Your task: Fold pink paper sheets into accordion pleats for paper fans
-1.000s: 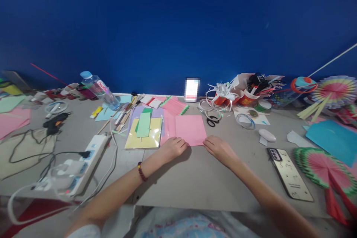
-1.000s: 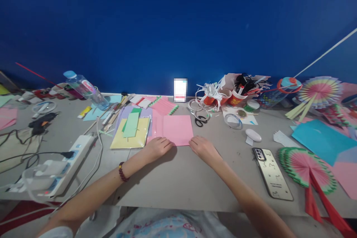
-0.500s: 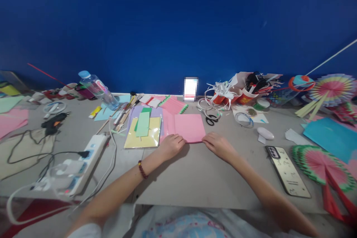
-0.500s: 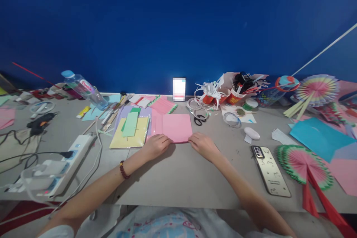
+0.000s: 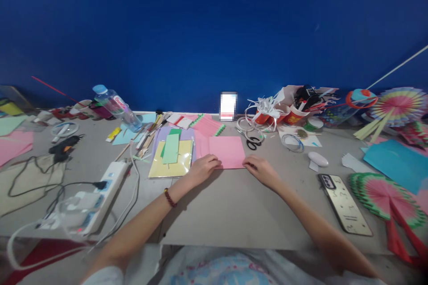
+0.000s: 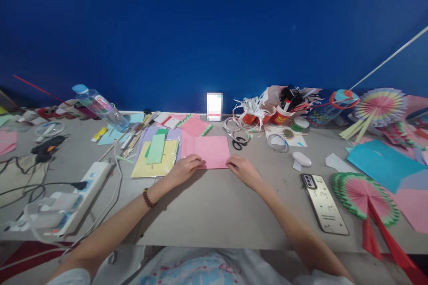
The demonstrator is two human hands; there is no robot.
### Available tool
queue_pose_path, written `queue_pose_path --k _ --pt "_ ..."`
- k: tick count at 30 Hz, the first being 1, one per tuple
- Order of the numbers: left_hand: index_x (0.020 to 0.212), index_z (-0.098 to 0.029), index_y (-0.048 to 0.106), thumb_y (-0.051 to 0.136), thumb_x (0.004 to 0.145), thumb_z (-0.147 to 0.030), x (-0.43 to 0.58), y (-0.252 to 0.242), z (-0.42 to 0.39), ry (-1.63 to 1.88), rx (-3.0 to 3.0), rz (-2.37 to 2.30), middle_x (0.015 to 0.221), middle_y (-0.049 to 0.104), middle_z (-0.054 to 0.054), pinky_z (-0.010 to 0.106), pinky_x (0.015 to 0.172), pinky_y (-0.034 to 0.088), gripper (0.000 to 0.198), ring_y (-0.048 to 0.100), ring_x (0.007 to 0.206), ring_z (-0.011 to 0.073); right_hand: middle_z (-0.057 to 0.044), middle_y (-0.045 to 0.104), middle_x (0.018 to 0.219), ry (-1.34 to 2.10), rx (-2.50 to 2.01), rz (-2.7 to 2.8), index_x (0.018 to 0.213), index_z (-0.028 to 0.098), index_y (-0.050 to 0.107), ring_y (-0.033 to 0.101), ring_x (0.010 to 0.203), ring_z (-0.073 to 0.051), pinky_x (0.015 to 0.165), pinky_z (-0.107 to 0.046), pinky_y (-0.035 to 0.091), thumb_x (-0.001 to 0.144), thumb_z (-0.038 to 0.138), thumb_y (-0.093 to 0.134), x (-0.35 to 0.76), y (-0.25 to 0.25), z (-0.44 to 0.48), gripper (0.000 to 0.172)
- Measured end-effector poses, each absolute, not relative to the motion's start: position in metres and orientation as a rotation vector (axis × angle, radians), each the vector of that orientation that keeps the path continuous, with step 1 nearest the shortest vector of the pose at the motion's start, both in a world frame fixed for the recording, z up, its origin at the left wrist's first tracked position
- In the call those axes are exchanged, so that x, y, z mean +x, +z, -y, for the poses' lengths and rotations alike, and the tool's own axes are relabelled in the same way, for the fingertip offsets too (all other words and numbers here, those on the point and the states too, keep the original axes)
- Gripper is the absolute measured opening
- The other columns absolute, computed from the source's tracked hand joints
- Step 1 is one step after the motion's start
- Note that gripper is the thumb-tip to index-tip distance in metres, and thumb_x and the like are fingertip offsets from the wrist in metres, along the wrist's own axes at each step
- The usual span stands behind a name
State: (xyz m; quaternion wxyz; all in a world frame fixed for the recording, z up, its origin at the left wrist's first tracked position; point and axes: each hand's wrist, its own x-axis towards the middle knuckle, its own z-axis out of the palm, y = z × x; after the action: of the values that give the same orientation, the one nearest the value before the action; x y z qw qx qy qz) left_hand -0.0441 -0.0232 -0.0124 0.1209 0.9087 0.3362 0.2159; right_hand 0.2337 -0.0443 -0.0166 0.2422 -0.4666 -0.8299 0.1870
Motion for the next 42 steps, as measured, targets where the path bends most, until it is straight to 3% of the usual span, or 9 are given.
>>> queue_pose_path --k 19,25,42 --pt "0.092 -0.017 0.066 0.047 0.097 -0.027 -0.048 -0.022 0.029 0.694 2.786 -1.028 0.084 0.067 0.004 0.028 0.071 0.045 0.022 0.062 0.082 0.0156 -0.006 0.073 0.097 0.277 -1.108 2.466 0.101 0.021 0.068 0.066 0.095 -0.018 0.085 -0.031 0.053 0.095 0.025 0.049 0.243 -0.01 0.044 0.021" --pt "0.096 -0.019 0.066 0.045 0.097 -0.022 -0.051 -0.018 0.033 0.68 2.812 -1.053 0.088 0.064 0.004 0.028 0.069 0.042 0.021 0.058 0.081 0.0151 -0.008 0.069 0.098 0.165 -1.191 2.466 0.1 0.022 0.07 0.066 0.091 -0.018 0.076 -0.029 0.054 0.095 0.022 0.047 0.243 -0.014 0.048 0.024" --pt "0.094 -0.017 0.065 0.048 0.094 -0.016 -0.052 -0.02 0.042 0.706 2.741 -1.116 0.089 0.065 0.006 0.031 0.073 0.046 0.017 0.058 0.086 0.0185 -0.008 0.068 0.09 -0.145 -1.207 2.383 0.094 0.017 0.065 0.061 0.086 -0.019 0.076 -0.032 0.05 0.095 0.014 0.042 0.233 -0.033 0.067 0.024"
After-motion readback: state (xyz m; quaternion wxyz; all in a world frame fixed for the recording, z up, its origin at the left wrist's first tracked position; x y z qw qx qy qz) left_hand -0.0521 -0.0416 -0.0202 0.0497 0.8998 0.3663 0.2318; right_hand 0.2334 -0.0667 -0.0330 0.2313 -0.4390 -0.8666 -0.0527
